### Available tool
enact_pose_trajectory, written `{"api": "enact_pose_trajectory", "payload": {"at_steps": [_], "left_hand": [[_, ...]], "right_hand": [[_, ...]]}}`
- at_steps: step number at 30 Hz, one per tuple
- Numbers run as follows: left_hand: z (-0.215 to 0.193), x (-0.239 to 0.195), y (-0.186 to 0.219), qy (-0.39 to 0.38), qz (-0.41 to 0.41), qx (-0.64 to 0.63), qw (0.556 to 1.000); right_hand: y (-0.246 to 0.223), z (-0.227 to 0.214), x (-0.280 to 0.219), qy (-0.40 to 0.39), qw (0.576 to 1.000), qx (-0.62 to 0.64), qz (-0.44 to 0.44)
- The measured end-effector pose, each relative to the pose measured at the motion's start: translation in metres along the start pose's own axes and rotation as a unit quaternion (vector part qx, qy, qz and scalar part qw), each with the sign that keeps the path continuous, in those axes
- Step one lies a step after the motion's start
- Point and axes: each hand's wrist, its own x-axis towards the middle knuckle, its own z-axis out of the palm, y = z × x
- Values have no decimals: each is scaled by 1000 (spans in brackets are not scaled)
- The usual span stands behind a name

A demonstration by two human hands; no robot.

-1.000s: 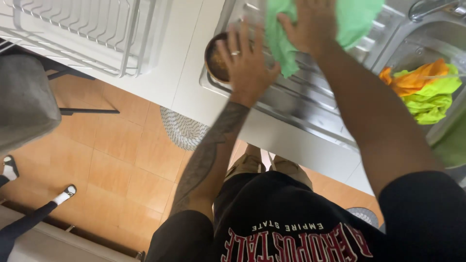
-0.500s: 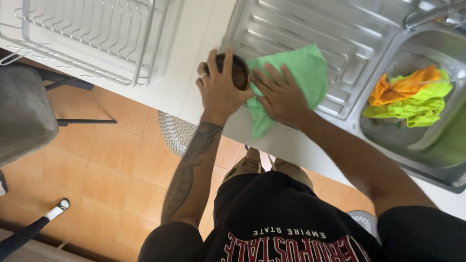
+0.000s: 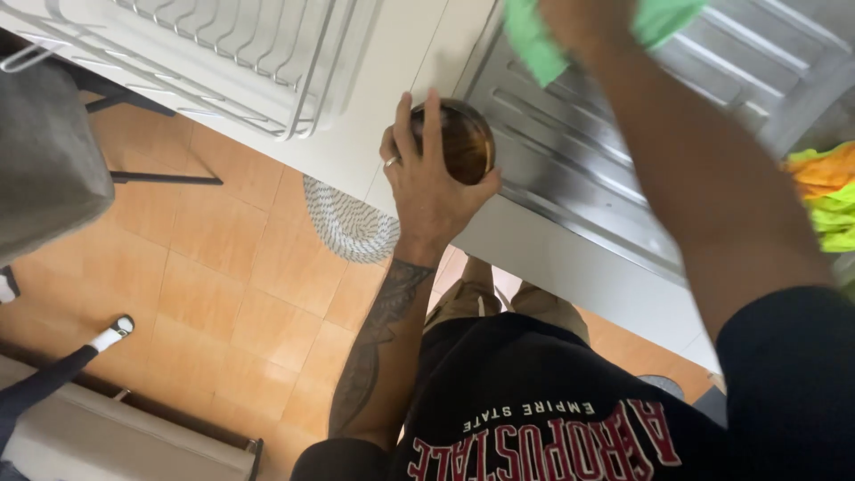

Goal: The person washes several colorful cloths in a kitchen sink filled with soapy water, rinsing them under running water. They then use a green cloth to wipe the sink area and a wooden bowl before returning to rinse the cloths again.

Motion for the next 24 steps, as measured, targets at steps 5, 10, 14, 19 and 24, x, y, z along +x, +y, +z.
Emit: {"api": "enact_pose_trajectory", "payload": {"at_steps": [5,10,14,19,24], "left_hand": [[-6,4,-14,13,-30,-5,999],[-5,2,14,4,28,-15,999],[19,-12,48,-27,70,-46,996],[55,-26,68,-76,112,-57,989],[43,-31,72,-81,108,-58,989]], "right_hand": [[-97,34,-68,135,982,19,-128],[-91,25,-151,56,989,-10,-133],[-18,1,-212,100,995,16,-14],[64,-17,-307,114,988,-29,101],[67,-7,-355,112,985,-69,108]]}}
